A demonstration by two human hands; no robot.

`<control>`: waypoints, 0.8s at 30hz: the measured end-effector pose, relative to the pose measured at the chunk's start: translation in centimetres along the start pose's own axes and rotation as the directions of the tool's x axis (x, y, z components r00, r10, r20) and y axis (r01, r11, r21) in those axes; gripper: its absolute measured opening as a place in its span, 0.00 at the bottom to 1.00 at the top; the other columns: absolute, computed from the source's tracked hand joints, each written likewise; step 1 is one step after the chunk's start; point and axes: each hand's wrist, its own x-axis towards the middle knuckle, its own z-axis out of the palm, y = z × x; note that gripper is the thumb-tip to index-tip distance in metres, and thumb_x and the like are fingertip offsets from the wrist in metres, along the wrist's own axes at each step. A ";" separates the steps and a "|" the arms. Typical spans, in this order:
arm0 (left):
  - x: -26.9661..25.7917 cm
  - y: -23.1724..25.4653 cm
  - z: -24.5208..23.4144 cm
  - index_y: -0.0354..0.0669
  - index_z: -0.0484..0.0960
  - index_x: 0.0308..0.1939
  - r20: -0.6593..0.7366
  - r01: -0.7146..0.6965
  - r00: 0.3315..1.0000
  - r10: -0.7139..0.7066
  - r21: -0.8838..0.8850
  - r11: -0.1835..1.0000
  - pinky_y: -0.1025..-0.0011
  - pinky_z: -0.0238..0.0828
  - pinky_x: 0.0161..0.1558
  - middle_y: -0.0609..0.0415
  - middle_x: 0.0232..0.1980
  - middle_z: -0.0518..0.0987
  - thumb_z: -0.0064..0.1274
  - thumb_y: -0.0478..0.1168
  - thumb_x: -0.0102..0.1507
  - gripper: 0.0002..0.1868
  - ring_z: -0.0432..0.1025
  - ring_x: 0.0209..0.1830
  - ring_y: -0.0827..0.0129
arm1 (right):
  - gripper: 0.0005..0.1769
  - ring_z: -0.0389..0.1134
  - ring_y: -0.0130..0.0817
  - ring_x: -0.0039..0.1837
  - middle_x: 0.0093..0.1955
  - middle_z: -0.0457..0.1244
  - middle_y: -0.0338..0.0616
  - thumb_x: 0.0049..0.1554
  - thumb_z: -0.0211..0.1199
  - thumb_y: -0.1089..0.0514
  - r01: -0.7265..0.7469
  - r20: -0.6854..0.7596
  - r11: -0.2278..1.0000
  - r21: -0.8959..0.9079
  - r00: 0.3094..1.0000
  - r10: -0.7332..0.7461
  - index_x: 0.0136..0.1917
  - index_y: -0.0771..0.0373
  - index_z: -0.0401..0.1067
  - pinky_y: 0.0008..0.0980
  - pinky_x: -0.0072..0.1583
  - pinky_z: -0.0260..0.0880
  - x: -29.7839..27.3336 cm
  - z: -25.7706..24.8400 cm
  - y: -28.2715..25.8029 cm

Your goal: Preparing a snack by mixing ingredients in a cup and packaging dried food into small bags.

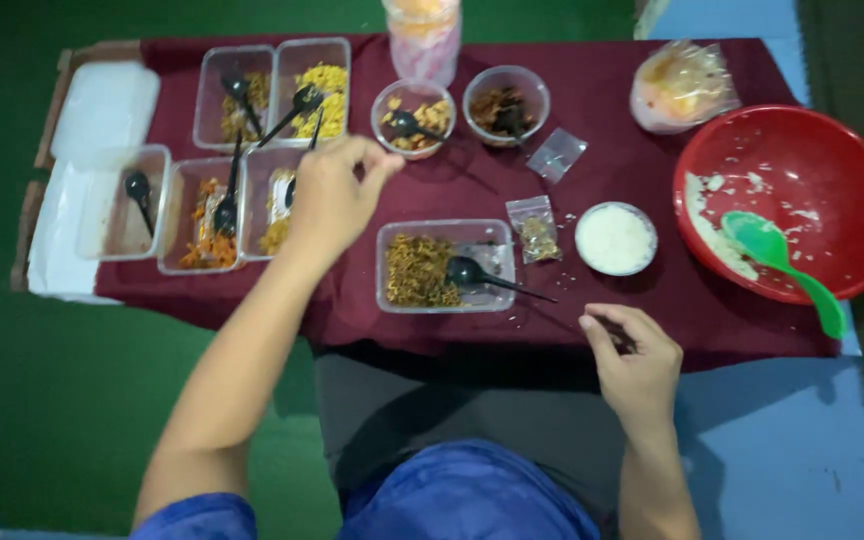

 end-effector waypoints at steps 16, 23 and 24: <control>12.9 9.1 20.2 0.46 0.85 0.39 0.384 -0.209 0.896 0.221 -0.073 0.975 0.48 0.71 0.41 0.49 0.39 0.80 0.59 0.41 0.63 0.04 0.76 0.41 0.47 | 0.06 0.73 0.28 0.51 0.49 0.73 0.39 0.57 0.68 0.60 -0.170 -0.060 0.981 -0.089 0.984 0.165 0.49 0.60 0.81 0.27 0.51 0.73 -4.1 -5.3 1.9; 15.9 14.1 29.8 0.41 0.86 0.51 0.493 -0.217 0.826 0.272 -0.167 0.962 0.43 0.69 0.53 0.27 0.55 0.74 0.59 0.40 0.63 0.13 0.61 0.62 0.40 | 0.14 0.73 0.31 0.56 0.53 0.72 0.42 0.57 0.68 0.59 -0.218 -0.150 0.965 -0.143 0.969 0.197 0.57 0.62 0.79 0.30 0.54 0.75 -3.8 -8.3 1.9; 16.3 14.6 30.9 0.38 0.85 0.51 0.491 -0.221 0.819 0.296 -0.206 0.953 0.43 0.70 0.58 0.21 0.67 0.69 0.60 0.36 0.61 0.15 0.50 0.78 0.44 | 0.14 0.73 0.33 0.56 0.53 0.72 0.43 0.57 0.67 0.59 -0.216 -0.157 0.965 -0.147 0.968 0.193 0.57 0.62 0.78 0.30 0.54 0.75 -3.7 -8.8 1.8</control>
